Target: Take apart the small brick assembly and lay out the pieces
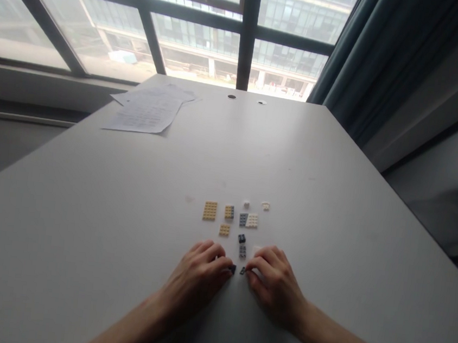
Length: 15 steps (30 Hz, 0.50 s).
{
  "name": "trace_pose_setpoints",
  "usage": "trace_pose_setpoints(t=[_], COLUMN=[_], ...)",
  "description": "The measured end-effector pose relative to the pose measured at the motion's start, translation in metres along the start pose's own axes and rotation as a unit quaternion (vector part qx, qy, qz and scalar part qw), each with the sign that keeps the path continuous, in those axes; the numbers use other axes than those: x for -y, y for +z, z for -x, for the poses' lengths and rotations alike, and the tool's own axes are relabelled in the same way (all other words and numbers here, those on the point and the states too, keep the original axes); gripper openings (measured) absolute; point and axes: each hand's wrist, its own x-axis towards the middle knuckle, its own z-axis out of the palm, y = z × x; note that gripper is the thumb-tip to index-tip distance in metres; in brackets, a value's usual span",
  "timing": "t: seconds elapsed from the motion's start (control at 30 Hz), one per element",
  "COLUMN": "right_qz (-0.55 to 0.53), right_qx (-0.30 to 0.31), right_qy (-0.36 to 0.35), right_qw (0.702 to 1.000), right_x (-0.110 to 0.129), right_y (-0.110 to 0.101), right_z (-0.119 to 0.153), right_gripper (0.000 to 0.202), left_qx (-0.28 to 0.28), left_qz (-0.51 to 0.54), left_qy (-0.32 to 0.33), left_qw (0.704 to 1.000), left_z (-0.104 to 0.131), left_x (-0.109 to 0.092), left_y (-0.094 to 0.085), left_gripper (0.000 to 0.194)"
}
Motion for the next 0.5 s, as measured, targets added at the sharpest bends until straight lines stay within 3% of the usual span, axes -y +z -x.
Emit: trace_pose_setpoints(t=[0.23,0.5], right_qz=[0.054,0.137], right_qx=[0.029,0.013], right_qy=[-0.005,-0.033], right_qw=[0.998,0.990], right_x=[0.0049,0.0025], right_y=[0.0008,0.0048], right_z=[-0.0021,-0.0019], right_gripper=[0.010,0.008], left_qx=[0.006,-0.007], left_qz=[-0.003,-0.017], left_qy=[0.005,0.025], left_qw=[1.000,1.000], left_z=[0.0006,-0.0009], left_x=[-0.0020,-0.0033], left_y=[0.0012,0.0020], left_gripper=[0.010,0.011])
